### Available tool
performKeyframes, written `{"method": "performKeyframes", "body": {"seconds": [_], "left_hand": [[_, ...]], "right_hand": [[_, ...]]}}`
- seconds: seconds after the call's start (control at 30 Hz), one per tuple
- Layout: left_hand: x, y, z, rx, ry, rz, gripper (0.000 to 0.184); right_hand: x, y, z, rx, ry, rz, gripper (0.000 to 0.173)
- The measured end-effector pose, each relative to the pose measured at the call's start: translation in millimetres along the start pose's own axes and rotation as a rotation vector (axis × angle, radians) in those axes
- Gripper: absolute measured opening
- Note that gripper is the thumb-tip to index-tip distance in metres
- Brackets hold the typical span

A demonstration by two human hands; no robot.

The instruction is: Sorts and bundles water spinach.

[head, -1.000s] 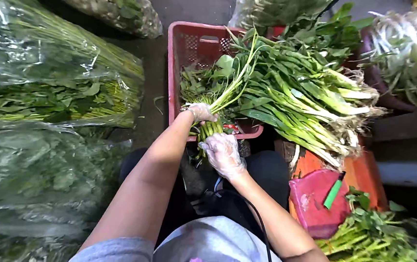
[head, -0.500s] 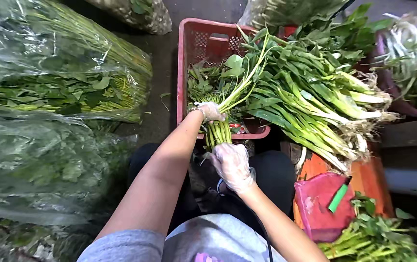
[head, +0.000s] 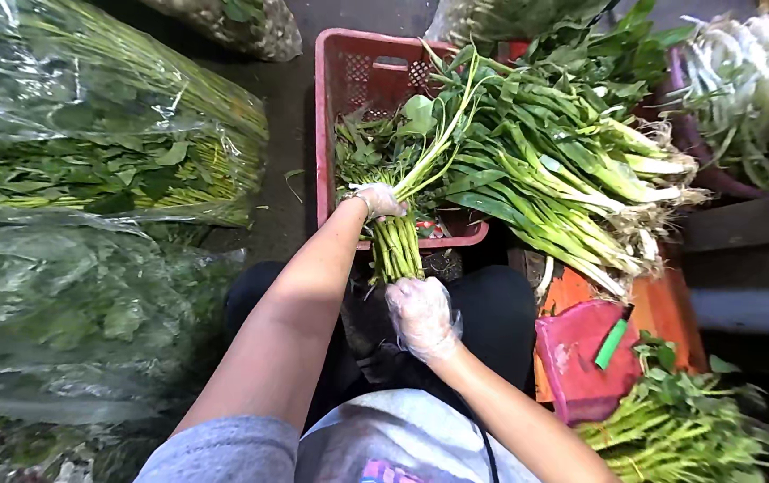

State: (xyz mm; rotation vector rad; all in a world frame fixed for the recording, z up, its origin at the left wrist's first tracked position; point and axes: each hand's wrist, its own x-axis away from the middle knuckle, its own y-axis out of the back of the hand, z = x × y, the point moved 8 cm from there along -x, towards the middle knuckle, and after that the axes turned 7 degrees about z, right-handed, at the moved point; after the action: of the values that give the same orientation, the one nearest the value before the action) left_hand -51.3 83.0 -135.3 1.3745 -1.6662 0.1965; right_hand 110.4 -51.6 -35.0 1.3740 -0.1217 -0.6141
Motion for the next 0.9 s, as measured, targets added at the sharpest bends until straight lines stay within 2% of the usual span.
{"method": "performKeyframes", "body": {"seconds": [0.07, 0.17, 0.23, 0.33, 0.37, 0.47, 0.5, 0.57, 0.67, 0.77, 0.83, 0.9], "left_hand": [[1, -1, -1, 0.033, -0.031, -0.001, 0.041], [8, 1, -1, 0.019, -0.014, -0.011, 0.042], [7, 0, 1, 0.011, -0.006, -0.007, 0.042], [3, -1, 3, 0.045, 0.001, -0.009, 0.042], [4, 0, 3, 0.063, 0.004, -0.015, 0.043], [5, 1, 4, 0.08, 0.019, -0.028, 0.046], [4, 0, 4, 0.069, 0.02, -0.033, 0.045], [4, -2, 3, 0.049, 0.018, -0.035, 0.044], [1, -1, 4, 0.048, 0.01, -0.036, 0.041], [-4, -2, 7, 0.053, 0.008, -0.009, 0.041], [-3, -3, 6, 0.059, 0.008, 0.009, 0.041], [-2, -3, 5, 0.065, 0.01, 0.017, 0.041]], "right_hand": [[9, -11, -4, -0.075, -0.127, -0.032, 0.018], [34, -23, -30, -0.212, -0.279, 0.093, 0.02], [43, -20, -41, -0.235, -0.289, 0.088, 0.019], [43, -28, -14, -0.244, -0.247, 0.183, 0.022], [40, -33, -5, -0.274, -0.235, 0.263, 0.028], [21, -37, 18, -0.466, -0.256, 0.705, 0.057], [9, -31, 24, -0.489, -0.26, 0.783, 0.06], [-12, -14, 28, -0.439, -0.295, 0.859, 0.054], [-7, -4, 24, -0.336, -0.336, 0.971, 0.056], [12, -6, 24, -0.422, -0.367, 0.832, 0.064], [8, -14, 32, -0.657, -0.405, 0.768, 0.07], [-5, -40, 38, -0.913, -0.424, 0.73, 0.069]]}}
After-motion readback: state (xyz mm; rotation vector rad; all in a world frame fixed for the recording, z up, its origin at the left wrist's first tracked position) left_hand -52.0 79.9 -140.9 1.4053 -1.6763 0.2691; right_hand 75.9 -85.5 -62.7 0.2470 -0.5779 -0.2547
